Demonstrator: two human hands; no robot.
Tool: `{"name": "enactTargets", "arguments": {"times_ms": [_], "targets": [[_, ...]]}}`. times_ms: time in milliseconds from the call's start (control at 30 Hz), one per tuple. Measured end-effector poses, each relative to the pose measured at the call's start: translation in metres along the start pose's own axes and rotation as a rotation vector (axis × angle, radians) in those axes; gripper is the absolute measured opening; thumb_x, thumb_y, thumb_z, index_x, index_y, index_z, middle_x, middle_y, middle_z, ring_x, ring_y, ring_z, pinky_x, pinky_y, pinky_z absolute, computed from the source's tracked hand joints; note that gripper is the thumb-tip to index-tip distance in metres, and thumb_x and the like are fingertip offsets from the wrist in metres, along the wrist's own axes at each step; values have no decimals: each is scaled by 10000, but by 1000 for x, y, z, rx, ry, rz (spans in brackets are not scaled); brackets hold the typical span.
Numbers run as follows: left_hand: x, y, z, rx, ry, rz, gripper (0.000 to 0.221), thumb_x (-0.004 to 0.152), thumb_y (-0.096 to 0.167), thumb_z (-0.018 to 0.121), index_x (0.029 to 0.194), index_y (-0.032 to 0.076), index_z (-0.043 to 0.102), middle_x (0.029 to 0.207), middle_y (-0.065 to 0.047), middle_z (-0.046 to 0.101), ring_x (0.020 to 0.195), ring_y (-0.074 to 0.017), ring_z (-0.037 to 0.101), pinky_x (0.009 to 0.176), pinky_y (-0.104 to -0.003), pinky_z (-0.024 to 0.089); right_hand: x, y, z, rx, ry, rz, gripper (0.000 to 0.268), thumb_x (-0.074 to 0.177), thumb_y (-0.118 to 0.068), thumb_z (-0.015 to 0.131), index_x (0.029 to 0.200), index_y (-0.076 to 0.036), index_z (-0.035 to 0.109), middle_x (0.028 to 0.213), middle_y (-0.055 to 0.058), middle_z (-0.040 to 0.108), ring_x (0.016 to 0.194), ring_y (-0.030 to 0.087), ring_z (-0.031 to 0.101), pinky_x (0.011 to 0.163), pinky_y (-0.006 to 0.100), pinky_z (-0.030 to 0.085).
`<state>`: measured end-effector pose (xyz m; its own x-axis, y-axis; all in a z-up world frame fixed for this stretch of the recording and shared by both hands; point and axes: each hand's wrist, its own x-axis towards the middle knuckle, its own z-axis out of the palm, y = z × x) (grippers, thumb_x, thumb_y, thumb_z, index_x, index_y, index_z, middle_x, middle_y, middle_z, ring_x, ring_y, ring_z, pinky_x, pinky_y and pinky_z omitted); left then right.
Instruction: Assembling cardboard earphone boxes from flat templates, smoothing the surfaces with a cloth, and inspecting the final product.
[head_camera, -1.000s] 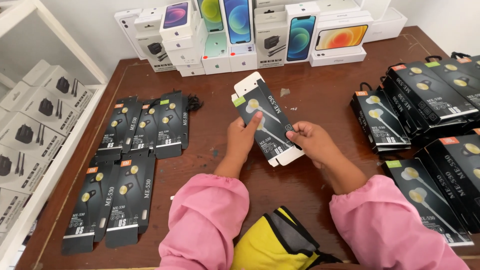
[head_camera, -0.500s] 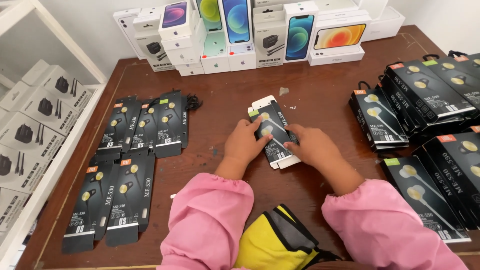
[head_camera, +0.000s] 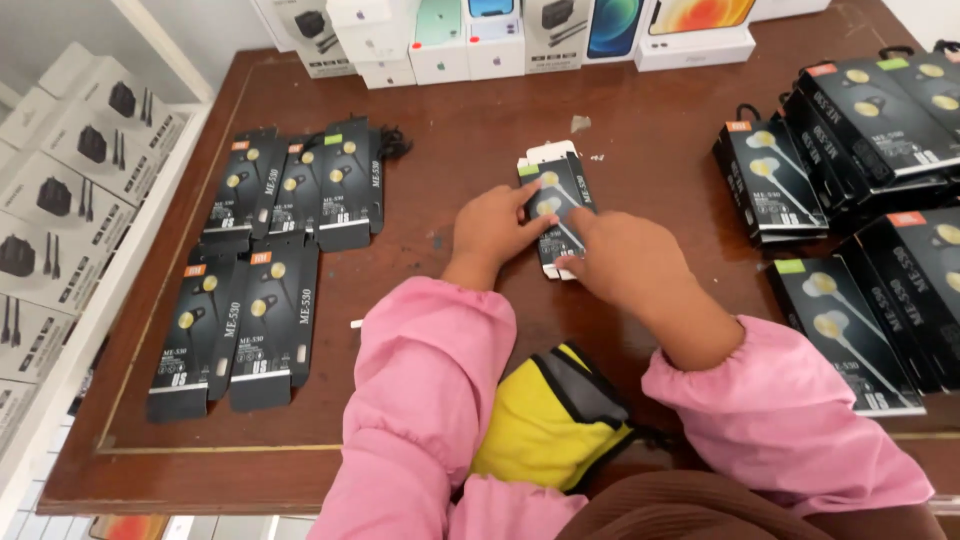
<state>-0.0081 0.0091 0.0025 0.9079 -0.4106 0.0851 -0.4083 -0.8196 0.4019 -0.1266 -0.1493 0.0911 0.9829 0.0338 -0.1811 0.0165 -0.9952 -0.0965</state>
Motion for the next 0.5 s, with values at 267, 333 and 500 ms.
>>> {"name": "enactTargets", "arguments": {"times_ms": [267, 333, 500], "targets": [[-8, 1, -3, -184, 129, 68, 568, 888, 602, 583, 1387, 332, 618, 874, 59, 568, 892, -146, 633, 745, -362, 520, -114, -49, 24, 125, -252, -678, 617, 795, -435, 801, 1349, -245, 607, 1414, 136, 500, 1255, 441, 477, 975, 601, 438], [-10, 2, -1, -274, 177, 114, 558, 897, 569, 579, 1368, 280, 660, 842, 73, 539, 827, -138, 597, 637, -364, 494, -119, -45, 57, 102, -261, -827, 743, 751, -445, 816, 1436, -319, 557, 1520, 110, 384, 1288, 421, 368, 1024, 611, 330], [-17, 6, 10, -330, 524, 612, 246, 941, 378, 675, 1144, 264, 754, 892, 87, 613, 596, -121, 543, 691, -312, 517, -117, -25, 100, 108, 104, -760, 501, 858, -508, 740, 1341, -437, 627, 1503, -56, 463, 1254, 345, 404, 786, 586, 380]]}}
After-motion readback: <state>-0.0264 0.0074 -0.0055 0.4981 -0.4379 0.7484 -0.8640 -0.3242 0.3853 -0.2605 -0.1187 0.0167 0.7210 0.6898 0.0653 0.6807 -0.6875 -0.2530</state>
